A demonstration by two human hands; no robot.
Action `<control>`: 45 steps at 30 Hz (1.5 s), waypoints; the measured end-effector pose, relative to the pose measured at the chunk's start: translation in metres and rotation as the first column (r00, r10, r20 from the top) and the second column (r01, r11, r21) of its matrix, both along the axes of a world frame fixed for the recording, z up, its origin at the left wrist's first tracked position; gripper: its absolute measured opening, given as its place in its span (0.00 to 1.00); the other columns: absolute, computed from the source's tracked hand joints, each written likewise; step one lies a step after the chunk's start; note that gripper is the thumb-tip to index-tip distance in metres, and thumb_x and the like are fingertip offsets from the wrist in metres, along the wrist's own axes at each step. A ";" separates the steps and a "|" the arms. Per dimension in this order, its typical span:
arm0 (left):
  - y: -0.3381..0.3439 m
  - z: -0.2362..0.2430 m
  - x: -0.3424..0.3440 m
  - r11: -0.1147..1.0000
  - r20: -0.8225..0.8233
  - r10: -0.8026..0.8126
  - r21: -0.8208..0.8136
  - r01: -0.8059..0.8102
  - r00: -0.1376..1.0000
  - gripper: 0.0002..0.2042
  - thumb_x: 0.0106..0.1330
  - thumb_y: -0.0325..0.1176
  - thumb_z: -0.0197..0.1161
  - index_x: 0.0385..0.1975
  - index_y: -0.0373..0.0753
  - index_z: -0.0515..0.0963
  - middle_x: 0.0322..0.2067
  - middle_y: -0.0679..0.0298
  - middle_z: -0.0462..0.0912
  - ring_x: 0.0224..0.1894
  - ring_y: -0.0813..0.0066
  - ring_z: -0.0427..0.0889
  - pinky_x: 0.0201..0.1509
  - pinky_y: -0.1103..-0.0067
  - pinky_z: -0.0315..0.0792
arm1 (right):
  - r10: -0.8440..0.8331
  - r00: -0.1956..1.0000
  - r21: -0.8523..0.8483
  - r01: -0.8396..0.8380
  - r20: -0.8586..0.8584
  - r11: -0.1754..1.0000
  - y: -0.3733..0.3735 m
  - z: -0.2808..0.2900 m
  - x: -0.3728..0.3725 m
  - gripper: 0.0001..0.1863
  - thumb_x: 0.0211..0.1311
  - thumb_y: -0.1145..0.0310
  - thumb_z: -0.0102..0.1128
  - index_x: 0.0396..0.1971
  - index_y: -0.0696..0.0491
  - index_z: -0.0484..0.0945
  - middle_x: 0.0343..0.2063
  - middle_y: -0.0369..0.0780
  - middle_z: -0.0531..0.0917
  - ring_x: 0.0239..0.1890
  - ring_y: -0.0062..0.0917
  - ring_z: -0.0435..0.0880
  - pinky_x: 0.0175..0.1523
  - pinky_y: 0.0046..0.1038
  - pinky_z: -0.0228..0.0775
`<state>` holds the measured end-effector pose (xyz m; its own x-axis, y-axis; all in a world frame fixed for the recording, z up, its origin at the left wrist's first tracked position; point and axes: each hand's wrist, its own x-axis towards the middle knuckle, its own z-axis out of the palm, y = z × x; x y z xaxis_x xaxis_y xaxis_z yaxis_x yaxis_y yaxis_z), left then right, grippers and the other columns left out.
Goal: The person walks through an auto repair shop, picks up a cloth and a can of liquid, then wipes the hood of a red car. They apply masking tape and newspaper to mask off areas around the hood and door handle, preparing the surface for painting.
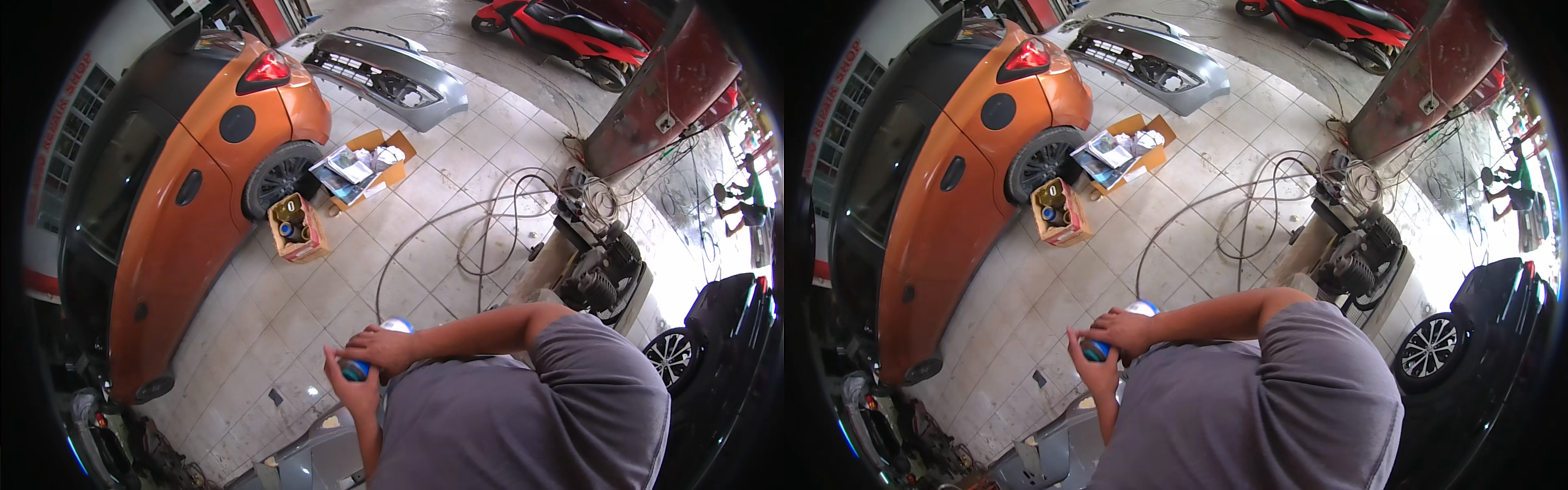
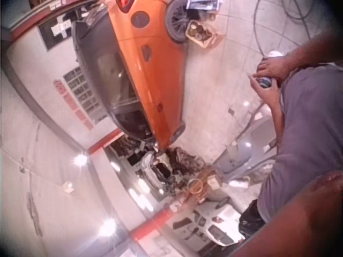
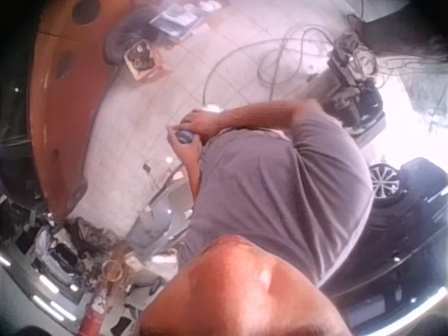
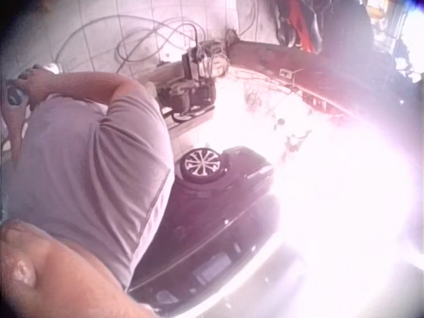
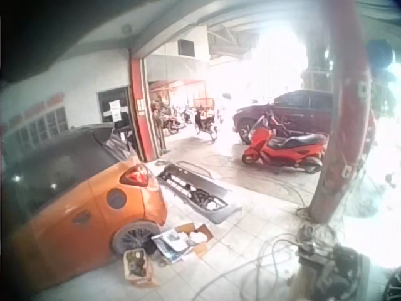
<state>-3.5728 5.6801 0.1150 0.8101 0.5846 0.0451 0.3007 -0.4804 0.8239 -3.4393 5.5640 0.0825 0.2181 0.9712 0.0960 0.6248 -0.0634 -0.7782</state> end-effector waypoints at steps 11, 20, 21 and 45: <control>0.076 -0.171 0.386 0.681 -0.061 -0.611 -0.548 0.485 0.789 0.18 0.69 0.38 0.71 0.53 0.34 0.84 0.37 0.62 0.91 0.40 0.73 0.89 0.49 0.71 0.81 | -0.695 0.699 -0.139 0.681 -0.167 0.719 -0.093 -0.104 0.228 0.48 0.34 0.64 0.85 0.62 0.49 0.70 0.56 0.46 0.80 0.61 0.46 0.79 0.65 0.46 0.70; 0.059 -0.464 0.778 0.599 -0.629 -0.587 0.086 0.796 0.509 0.13 0.67 0.32 0.63 0.50 0.41 0.81 0.45 0.53 0.85 0.51 0.51 0.85 0.53 0.60 0.79 | -0.998 0.036 -0.353 0.934 -0.044 0.049 -0.149 -0.139 0.311 0.55 0.34 0.62 0.92 0.65 0.54 0.66 0.58 0.47 0.81 0.62 0.38 0.82 0.68 0.38 0.72; 0.047 -0.487 0.815 0.519 -0.675 -0.568 0.151 0.841 0.471 0.14 0.67 0.32 0.63 0.53 0.41 0.80 0.47 0.54 0.83 0.52 0.52 0.84 0.54 0.61 0.78 | -0.999 -0.043 -0.349 0.936 -0.002 -0.040 -0.153 -0.143 0.316 0.56 0.34 0.63 0.91 0.66 0.54 0.65 0.59 0.48 0.80 0.63 0.38 0.81 0.69 0.39 0.72; 0.049 -0.494 1.055 0.611 -0.980 -0.195 -0.102 0.785 0.024 0.38 0.65 0.70 0.60 0.43 0.30 0.85 0.42 0.37 0.86 0.48 0.37 0.85 0.54 0.52 0.78 | -0.968 -0.068 -0.295 0.956 -0.243 0.007 -0.414 -0.201 0.798 0.52 0.34 0.68 0.91 0.63 0.53 0.67 0.58 0.53 0.80 0.61 0.46 0.82 0.68 0.44 0.72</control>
<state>-2.5179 5.7293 -0.3793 0.5067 0.1642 -0.8463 0.1396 -0.9844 -0.1074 -2.6409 5.1501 -0.1181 0.9407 -0.2287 -0.2506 -0.3264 -0.4085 -0.8524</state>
